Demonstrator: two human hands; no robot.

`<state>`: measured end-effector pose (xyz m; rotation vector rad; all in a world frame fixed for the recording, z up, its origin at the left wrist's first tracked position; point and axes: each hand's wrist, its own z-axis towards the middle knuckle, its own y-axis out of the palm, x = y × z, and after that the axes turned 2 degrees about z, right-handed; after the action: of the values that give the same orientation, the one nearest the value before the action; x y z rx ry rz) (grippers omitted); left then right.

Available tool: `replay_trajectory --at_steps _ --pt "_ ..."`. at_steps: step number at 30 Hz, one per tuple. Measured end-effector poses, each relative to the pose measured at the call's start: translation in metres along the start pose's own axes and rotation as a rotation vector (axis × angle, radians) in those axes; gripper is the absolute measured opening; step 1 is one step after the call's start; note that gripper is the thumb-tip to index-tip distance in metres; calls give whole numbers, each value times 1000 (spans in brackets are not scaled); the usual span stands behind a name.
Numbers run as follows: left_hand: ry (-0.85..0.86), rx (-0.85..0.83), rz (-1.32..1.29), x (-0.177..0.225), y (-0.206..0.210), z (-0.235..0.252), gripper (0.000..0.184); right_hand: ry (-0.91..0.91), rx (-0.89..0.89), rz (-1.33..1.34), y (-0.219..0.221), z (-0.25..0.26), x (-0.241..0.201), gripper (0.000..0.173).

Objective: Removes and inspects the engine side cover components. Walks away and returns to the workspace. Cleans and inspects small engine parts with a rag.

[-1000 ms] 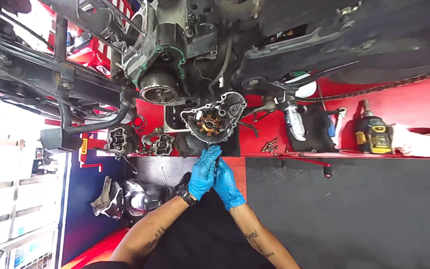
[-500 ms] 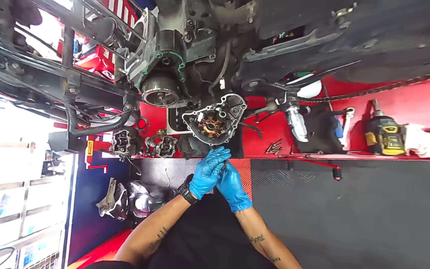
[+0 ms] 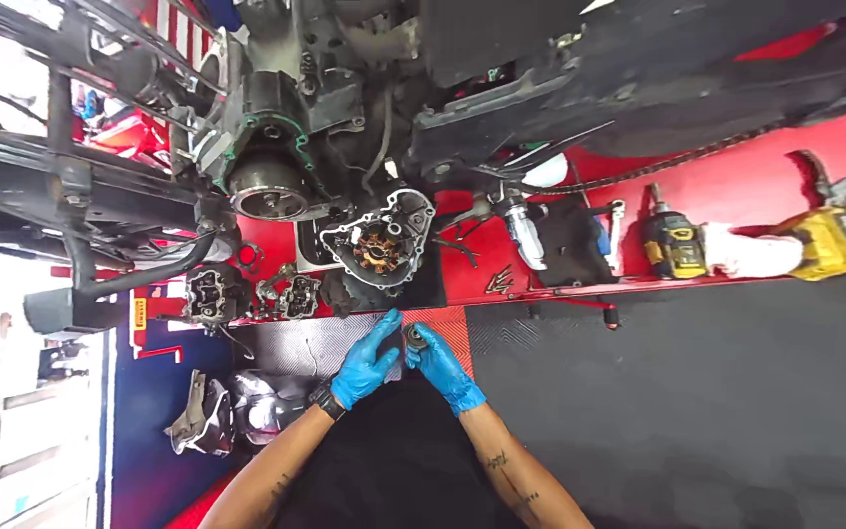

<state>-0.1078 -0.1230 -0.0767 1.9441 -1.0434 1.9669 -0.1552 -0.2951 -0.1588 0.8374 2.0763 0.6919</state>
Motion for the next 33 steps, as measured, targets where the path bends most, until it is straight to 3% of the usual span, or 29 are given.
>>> replay_trajectory --at_steps 2,4,6,9,14,17,21,27,30,33 --pt "-68 19 49 -15 -13 -17 50 -47 171 -260 -24 22 -1 26" --pt "-155 43 57 -28 -25 -34 46 -98 255 -606 -44 51 -12 39" --pt "-225 81 64 -38 -34 -49 43 -116 253 -927 -55 83 -27 47" --pt "-326 153 52 -45 -41 -65 40 -86 235 -1205 -53 125 -42 46" --pt "-457 270 24 -59 -43 -78 38 51 375 -1317 -24 151 -45 45" --pt "-553 313 -7 -72 -45 -81 38 188 406 -1234 -17 158 -38 48" --pt "-657 305 72 -98 -52 -69 40 204 427 -1370 -18 157 -43 53" --pt "-765 241 355 -136 -62 -7 49 173 374 -1627 -19 152 -59 46" --pt "-763 235 528 -150 -62 33 52 157 366 -1694 -21 154 -59 51" --pt "-847 266 585 -164 -62 69 81 126 417 -1724 -21 150 -56 58"
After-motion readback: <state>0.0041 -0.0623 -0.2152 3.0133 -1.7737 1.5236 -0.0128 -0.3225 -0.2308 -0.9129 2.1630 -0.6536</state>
